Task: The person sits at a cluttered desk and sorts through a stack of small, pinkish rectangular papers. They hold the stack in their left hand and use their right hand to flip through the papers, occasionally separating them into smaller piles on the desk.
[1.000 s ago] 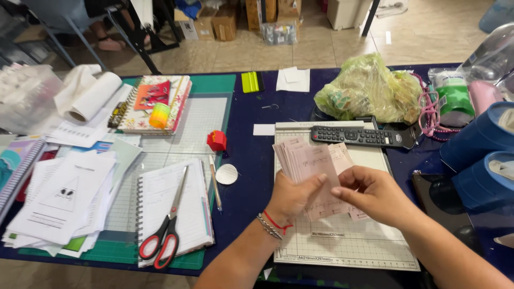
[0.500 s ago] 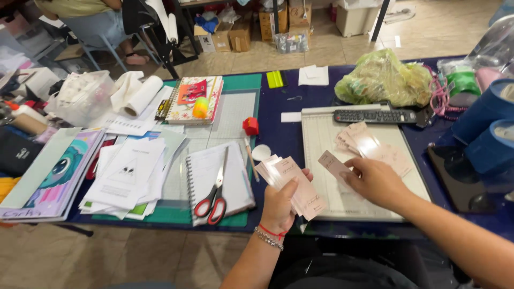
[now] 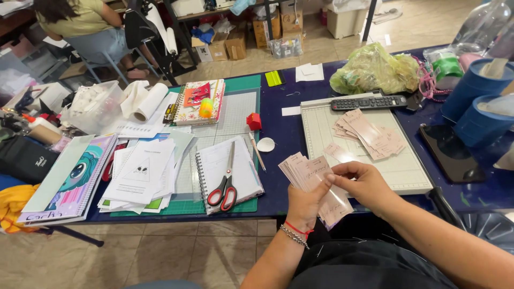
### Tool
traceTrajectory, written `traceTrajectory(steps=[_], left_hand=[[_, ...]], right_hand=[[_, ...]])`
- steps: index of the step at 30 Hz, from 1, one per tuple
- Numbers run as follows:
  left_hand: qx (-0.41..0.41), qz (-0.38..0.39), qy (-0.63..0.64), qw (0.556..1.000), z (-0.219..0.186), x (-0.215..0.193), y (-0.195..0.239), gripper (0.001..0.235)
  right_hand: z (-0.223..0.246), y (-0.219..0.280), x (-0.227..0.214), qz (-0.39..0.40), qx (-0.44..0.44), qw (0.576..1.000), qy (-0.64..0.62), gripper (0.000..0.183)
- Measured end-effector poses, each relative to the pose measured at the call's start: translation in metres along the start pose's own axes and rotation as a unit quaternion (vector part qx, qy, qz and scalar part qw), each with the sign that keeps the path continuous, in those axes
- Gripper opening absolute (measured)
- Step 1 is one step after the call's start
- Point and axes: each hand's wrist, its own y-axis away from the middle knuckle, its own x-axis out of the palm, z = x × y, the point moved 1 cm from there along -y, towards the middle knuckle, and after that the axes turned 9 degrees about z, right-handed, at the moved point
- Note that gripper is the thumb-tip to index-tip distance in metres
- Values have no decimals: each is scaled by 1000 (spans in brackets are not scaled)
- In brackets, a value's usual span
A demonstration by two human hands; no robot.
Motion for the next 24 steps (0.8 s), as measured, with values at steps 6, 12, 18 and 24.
traceTrajectory(steps=[6, 12, 18, 24], left_hand=[[-15, 53, 34, 998, 30, -16, -6, 29], [-49, 43, 113, 991, 17, -21, -11, 39], [-30, 41, 101, 994, 36, -39, -17, 46], [18, 45, 25, 999, 28, -29, -16, 46]], right_hand=[[15, -36, -20, -21, -1, 999, -32, 21], [34, -56, -25, -6, 18, 955, 295, 27], [12, -37, -16, -53, -206, 873, 439, 33], [34, 2, 9, 39, 82, 994, 65, 20]])
